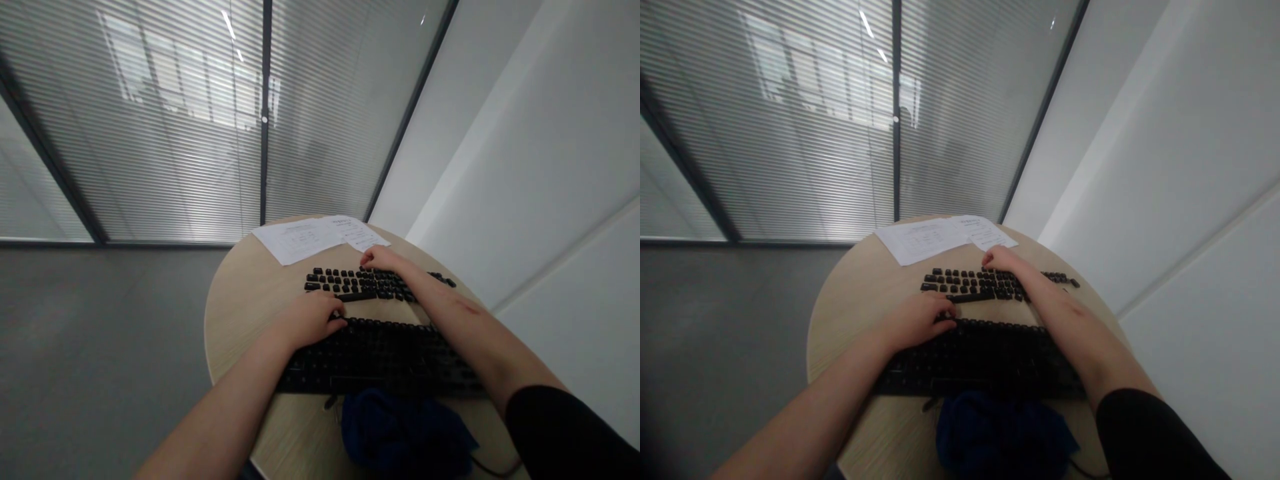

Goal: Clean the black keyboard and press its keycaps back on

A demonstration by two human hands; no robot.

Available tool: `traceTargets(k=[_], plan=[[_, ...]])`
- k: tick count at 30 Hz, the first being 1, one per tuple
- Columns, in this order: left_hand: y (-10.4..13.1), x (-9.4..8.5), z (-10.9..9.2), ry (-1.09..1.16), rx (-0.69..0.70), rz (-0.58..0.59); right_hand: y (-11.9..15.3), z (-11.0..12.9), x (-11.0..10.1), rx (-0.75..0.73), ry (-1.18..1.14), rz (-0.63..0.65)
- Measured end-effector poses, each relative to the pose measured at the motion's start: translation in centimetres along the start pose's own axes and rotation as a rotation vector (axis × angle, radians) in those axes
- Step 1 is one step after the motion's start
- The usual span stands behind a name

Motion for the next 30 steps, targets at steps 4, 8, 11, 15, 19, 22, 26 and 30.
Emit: traceTargets(k=[4, 8, 11, 15, 19, 22, 26, 30], plan=[[-0.1, 0.1, 0.1, -0.008, -0.028, 0.046, -0.9, -0.2, 0.4, 0.004, -0.003, 0.004], [-0.1, 0.1, 0.1, 0.011, -0.050, 0.067, -1.5, -0.2, 0.8, 0.017, 0.001, -0.019], [-0.1, 0.1, 0.2, 0.006, -0.050, 0.070, -1.5, 0.1, 1.0, 0.017, 0.008, -0.058], [-0.1, 0.2, 0.3, 0.004, -0.050, 0.065, -0.8, 1.2, 0.6, 0.005, 0.018, -0.123], [-0.2, 0.3, 0.3, 0.026, -0.029, 0.056, 1.5, 2.8, -1.0, -0.009, 0.004, -0.217], [-0.2, 0.3, 0.3, 0.038, -0.017, 0.056, 5.4, 4.2, -1.4, -0.045, -0.046, -0.273], [-0.4, 0.5, 0.4, 0.020, -0.023, 0.067, 12.8, 6.5, 0.5, -0.207, -0.254, -0.255], [-0.6, 0.7, 0.4, 0.004, -0.033, 0.086, 18.3, 8.9, 3.4, -0.270, -0.262, -0.216]])
Point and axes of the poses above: each hand's wrist, its own y-axis away from the middle knuckle, its own x-axis out of the palm, z = x × y, the point moved 5 cm from there along -y, towards the middle knuckle, and after that the axes turned 12 degrees about z, right-handed, at the moved point
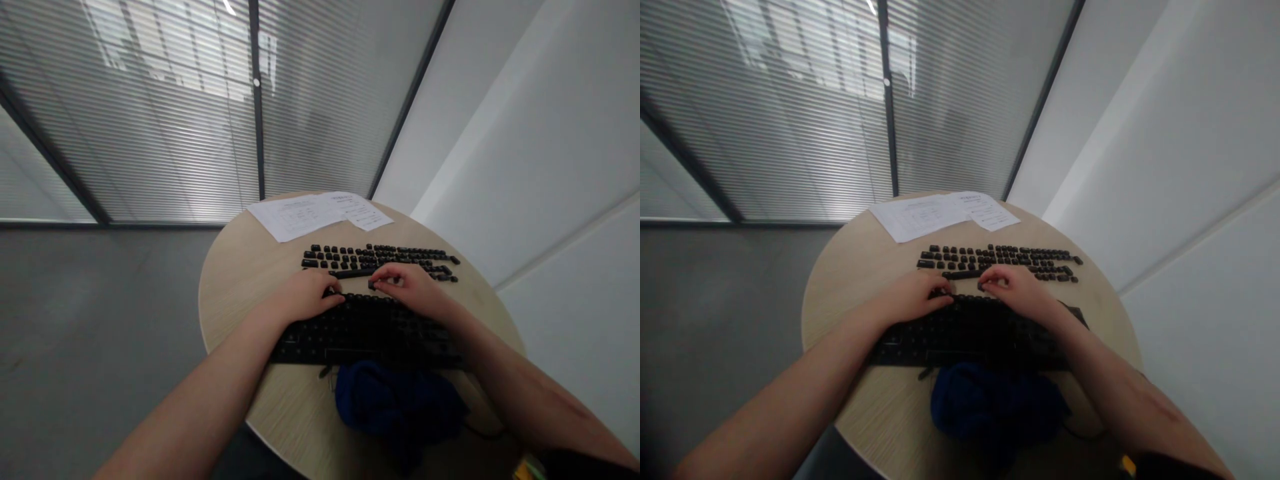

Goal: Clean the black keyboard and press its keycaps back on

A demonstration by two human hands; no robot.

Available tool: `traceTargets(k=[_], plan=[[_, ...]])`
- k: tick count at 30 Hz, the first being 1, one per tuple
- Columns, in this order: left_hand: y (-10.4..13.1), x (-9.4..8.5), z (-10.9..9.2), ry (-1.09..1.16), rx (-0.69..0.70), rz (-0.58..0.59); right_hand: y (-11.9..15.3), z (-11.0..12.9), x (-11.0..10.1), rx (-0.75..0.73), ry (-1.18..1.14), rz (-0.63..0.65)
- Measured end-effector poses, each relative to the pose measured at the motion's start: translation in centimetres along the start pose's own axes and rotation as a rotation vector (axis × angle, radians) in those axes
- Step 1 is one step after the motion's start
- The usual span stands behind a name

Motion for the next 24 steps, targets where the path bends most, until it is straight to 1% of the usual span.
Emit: traceTargets(k=[3, 6, 8, 13, 17, 20, 24], plan=[[-0.1, 0.1, 0.1, -0.013, -0.010, 0.019, 1.0, 1.2, 1.9, -0.023, -0.013, 0.028], [-0.2, 0.2, 0.0, -0.013, 0.005, 0.041, 0.6, 1.9, 3.3, -0.058, 0.001, 0.060], [-0.2, 0.1, 0.0, -0.017, 0.012, 0.047, 0.4, 2.0, 3.9, -0.075, 0.010, 0.073], [-0.1, 0.1, -0.2, -0.044, 0.011, 0.051, 0.7, 2.1, 4.4, -0.107, 0.090, 0.053], [-0.3, 0.3, -0.3, -0.125, -0.033, 0.083, 1.0, 2.4, 4.6, -0.134, 0.176, 0.046], [-0.4, 0.5, -0.2, -0.143, -0.059, 0.096, 1.0, 2.6, 4.8, -0.117, 0.193, 0.042], [-0.4, 0.6, -0.2, -0.122, -0.048, 0.093, 0.9, 2.8, 5.0, -0.064, 0.225, 0.040]])
Point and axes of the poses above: each hand's wrist, its own y-axis away from the middle knuckle, its own x-axis out of the palm, z = x × y, the point moved 5 cm from there along -y, towards the middle knuckle, and after that the axes turned 12 degrees about z, right-handed, at the moved point
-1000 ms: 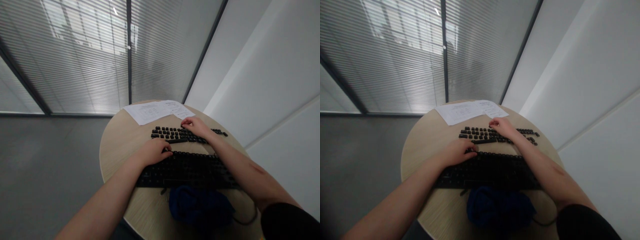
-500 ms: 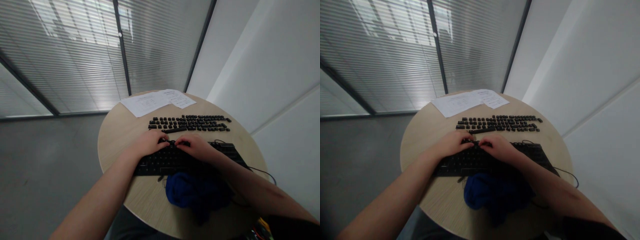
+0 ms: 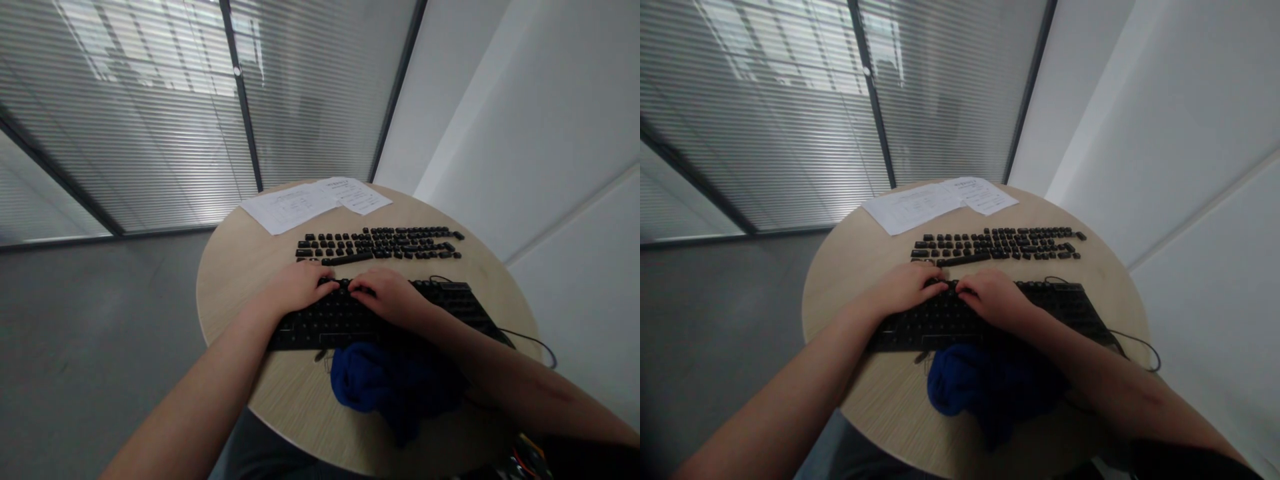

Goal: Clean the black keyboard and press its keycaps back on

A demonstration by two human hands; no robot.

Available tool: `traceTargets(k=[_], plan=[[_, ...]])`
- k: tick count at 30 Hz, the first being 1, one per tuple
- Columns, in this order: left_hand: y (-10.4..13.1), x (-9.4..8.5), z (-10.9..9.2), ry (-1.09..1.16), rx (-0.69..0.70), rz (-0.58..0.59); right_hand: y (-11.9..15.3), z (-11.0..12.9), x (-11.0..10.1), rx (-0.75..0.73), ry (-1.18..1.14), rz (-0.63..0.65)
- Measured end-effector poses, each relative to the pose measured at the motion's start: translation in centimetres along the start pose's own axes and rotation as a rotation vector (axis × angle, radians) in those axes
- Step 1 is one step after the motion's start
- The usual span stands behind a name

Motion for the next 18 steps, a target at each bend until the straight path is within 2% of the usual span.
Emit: traceTargets(k=[7, 18], plan=[[0.18, -0.08, 0.08, 0.015, -0.007, -0.010, 0.23, 0.19, -0.40, -0.030, 0.092, -0.043], [0.26, -0.25, -0.20, 0.001, -0.006, 0.008, 0.43, 0.51, 0.08, 0.001, 0.095, 0.107]])
Point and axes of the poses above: each hand's wrist, its own y-axis away from the middle knuckle, its own x-axis out of the palm, z = x × y, the point moved 5 cm from there along -y, towards the middle knuckle, and after that the axes turned 12 degrees about z, right-handed, at the moved point
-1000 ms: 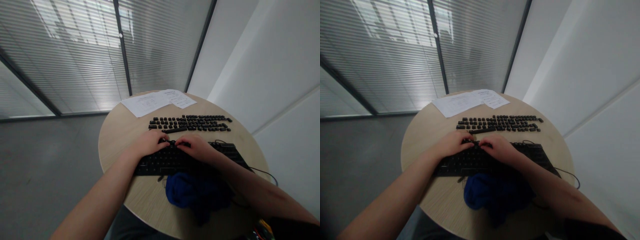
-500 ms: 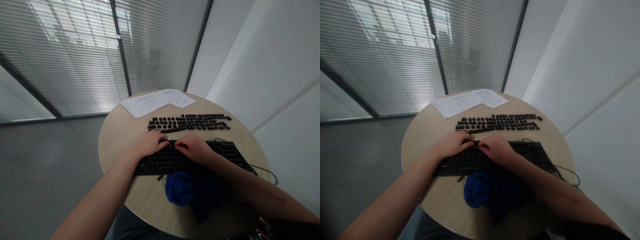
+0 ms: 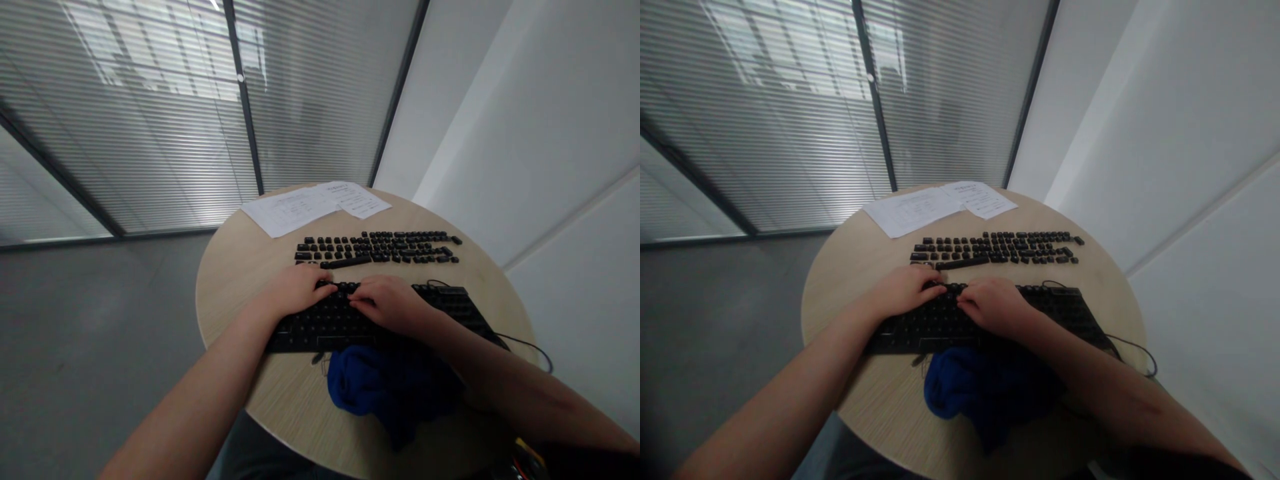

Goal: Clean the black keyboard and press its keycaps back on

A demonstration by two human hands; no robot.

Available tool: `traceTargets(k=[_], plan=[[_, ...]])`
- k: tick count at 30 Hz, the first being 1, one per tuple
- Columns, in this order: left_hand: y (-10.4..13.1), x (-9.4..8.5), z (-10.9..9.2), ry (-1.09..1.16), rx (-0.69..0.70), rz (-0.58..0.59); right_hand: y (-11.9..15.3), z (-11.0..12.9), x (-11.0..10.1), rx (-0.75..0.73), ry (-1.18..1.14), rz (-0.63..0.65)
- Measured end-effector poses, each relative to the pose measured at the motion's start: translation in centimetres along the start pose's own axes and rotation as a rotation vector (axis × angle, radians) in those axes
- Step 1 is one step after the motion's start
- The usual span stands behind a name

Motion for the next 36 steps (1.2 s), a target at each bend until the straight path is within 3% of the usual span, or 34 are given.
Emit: traceTargets(k=[3, 5, 8, 10, 16, 22, 28, 36], plan=[[0.1, 0.0, 0.1, 0.006, 0.000, -0.017, 0.4, -0.8, -0.6, -0.019, -0.086, -0.051], [0.1, 0.0, 0.2, 0.022, 0.001, -0.029, 1.0, -2.2, -1.9, 0.010, -0.159, -0.171], [0.3, -0.2, 0.2, 0.045, 0.004, -0.053, 2.2, -5.5, -4.5, 0.141, -0.244, -0.393], [0.5, -0.5, 0.0, 0.053, 0.023, -0.082, 2.5, -8.0, -5.9, 0.227, -0.255, -0.438], [1.0, -0.9, -1.0, 0.062, 0.110, -0.123, -1.3, -14.2, -8.2, 0.341, -0.121, -0.310], [1.1, -1.2, -1.0, 0.083, 0.105, -0.138, -8.2, -18.1, -7.4, 0.374, -0.002, -0.103], [1.2, -1.1, -0.7, 0.083, 0.109, -0.166, -12.3, -19.8, -5.6, 0.368, -0.006, 0.000], [1.0, -1.1, -0.3, 0.078, 0.067, -0.150, -14.0, -20.2, -4.4, 0.355, -0.010, 0.079]])
Point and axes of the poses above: each hand's wrist, its own y-axis away from the middle knuckle, its own x-axis out of the palm, z = x × y, the point moved 5 cm from there along -y, towards the middle knuckle, and after that the axes turned 12 degrees about z, right-handed, at the moved point
